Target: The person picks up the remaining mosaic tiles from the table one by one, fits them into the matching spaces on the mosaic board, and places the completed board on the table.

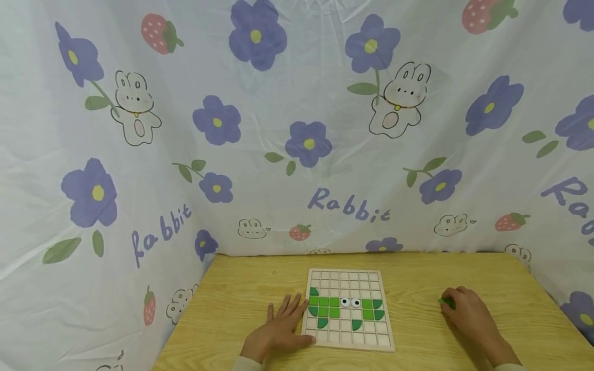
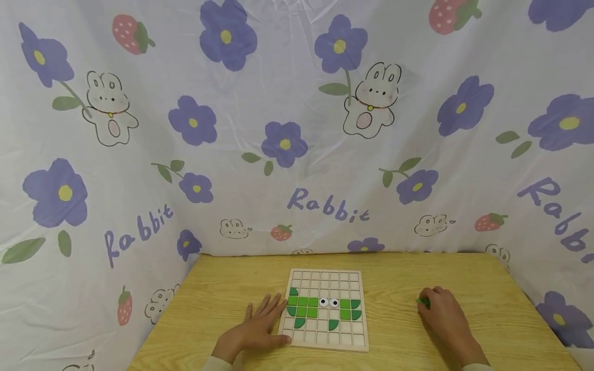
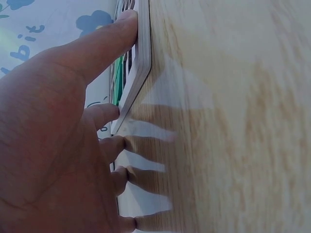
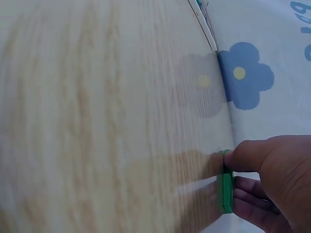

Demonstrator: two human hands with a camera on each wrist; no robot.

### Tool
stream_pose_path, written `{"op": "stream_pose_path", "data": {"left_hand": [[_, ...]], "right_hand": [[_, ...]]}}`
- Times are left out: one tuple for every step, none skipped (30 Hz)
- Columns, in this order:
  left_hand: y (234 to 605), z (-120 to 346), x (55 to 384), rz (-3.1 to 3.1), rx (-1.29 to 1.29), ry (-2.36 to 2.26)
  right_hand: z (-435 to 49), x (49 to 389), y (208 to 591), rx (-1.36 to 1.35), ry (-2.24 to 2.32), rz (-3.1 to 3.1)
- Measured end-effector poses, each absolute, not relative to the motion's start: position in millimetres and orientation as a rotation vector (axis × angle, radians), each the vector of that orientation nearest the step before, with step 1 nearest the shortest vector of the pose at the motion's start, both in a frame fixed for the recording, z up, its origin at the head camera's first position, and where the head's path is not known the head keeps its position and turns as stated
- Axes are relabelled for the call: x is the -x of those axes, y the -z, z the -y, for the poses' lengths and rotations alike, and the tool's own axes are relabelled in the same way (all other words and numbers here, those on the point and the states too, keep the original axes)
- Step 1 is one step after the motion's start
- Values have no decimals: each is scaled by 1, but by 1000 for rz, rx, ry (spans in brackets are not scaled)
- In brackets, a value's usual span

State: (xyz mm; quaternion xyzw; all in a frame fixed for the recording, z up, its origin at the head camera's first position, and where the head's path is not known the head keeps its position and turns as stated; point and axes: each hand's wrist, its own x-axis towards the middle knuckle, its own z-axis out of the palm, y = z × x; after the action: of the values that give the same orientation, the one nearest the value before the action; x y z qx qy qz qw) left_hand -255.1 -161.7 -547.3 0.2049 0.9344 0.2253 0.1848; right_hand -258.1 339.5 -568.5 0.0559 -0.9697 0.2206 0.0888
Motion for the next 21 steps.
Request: {"op": "stream_pose_path", "data": {"left_hand": [[547,162,255,-2634,-575,-637],[548,162,255,-2634,-574,-638],[548,161,255,-2636,-573,-638],[549,161,255,-2638,-572,-638],[549,161,255,-2640,-570,-639],[549,161,255,-2641,-570,-641],[549,161,255,-2642,-569,-645],[549,161,255,-2643,-570,-645],[550,161,255,-2643,-569,-646],[549,161,255,-2642,-568,-648],[549,161,255,-2642,-567,-648],[549,161,255,-2642,-567,-647],[549,161,255,-2642,-567,-647],[548,161,255,-2642,-569,-646],[547,161,255,-2640,-570,-647],[547,161,255,-2638,-572,-649],[546,161,255,-2637,-573,-650],[546,161,255,-2634,-574,-653],[545,161,255,-2633,-576,-654],[545,161,255,-2632,-580,-655],[545,162,255,-2632,-579,-654]], "right_hand": [[-340,258,568,-171,-662,2889],[-340,258,568,-172,-668,2893],[-340,258,567,-175,-674,2898],[-340,259,567,-176,-682,2902],[-340,259,566,-178,-689,2904],[-340,258,566,-181,-691,2902],[-340,258,566,-183,-690,2895],[-340,258,567,-186,-692,2888],[-339,258,567,-190,-692,2878],[-339,258,568,-194,-684,2862],[-338,257,568,-200,-673,2843],[-337,257,569,-205,-661,2824],[-337,257,570,-209,-650,2806],[-335,256,570,-216,-642,2790],[-334,256,569,-220,-632,2774],[-333,256,568,-223,-628,2764],[-332,256,568,-225,-631,2760],[-330,256,566,-225,-637,2758],[-329,255,565,-226,-646,2758],[-328,255,564,-225,-654,2759],[-326,255,563,-222,-654,2758]]}}
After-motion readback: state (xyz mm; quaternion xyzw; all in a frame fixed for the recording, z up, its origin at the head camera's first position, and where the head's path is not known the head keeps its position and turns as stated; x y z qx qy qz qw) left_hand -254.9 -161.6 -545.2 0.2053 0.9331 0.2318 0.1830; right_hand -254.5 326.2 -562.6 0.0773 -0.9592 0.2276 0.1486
